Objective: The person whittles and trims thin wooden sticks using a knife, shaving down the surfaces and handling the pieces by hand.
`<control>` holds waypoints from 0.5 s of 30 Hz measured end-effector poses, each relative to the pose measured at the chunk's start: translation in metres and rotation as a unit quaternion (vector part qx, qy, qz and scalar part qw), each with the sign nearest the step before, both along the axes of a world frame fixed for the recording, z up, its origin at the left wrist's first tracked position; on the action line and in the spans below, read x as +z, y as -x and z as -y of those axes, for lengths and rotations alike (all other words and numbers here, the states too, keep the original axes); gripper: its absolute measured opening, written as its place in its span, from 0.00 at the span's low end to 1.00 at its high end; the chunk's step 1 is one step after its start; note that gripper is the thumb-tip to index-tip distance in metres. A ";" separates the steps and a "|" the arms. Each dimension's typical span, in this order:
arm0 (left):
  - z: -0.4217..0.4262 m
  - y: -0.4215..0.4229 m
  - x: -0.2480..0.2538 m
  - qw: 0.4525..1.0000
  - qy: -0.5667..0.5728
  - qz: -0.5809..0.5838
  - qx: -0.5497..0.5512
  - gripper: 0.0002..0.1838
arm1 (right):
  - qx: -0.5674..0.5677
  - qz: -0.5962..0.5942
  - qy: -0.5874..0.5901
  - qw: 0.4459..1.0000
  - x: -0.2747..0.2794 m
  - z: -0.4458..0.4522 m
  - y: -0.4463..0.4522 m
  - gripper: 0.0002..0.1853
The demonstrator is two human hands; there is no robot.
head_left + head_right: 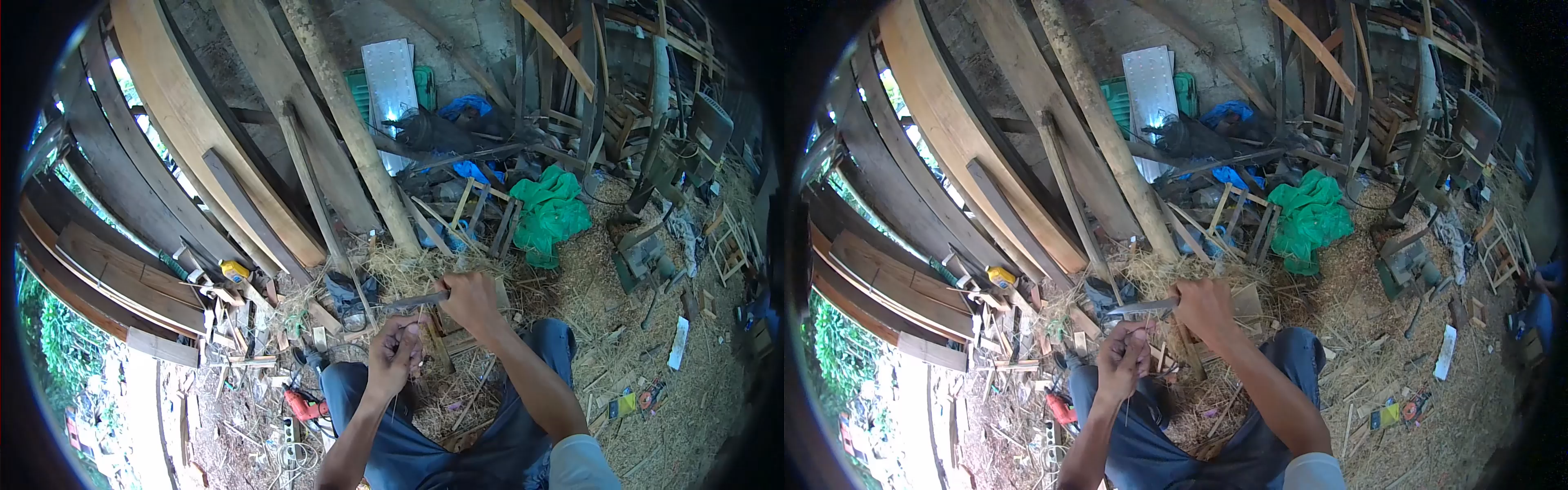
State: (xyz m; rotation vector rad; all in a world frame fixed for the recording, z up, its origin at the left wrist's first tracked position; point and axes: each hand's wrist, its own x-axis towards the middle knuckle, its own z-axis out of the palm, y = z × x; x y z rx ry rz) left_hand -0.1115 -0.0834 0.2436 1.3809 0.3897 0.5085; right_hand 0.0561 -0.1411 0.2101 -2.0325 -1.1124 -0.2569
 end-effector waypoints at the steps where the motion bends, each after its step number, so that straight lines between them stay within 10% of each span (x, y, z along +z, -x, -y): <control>1: -0.001 0.000 0.000 1.000 0.000 0.001 -0.001 0.11 | -0.001 0.001 0.000 1.000 0.001 0.001 -0.002 0.06; 6: 0.005 0.016 0.010 0.998 -0.044 -0.035 0.002 0.11 | -0.202 -0.043 0.066 0.976 -0.013 0.006 -0.059 0.09; 15: -0.001 0.014 0.004 0.993 -0.100 -0.055 0.037 0.11 | 0.041 -0.031 -0.010 0.999 -0.002 0.006 0.014 0.09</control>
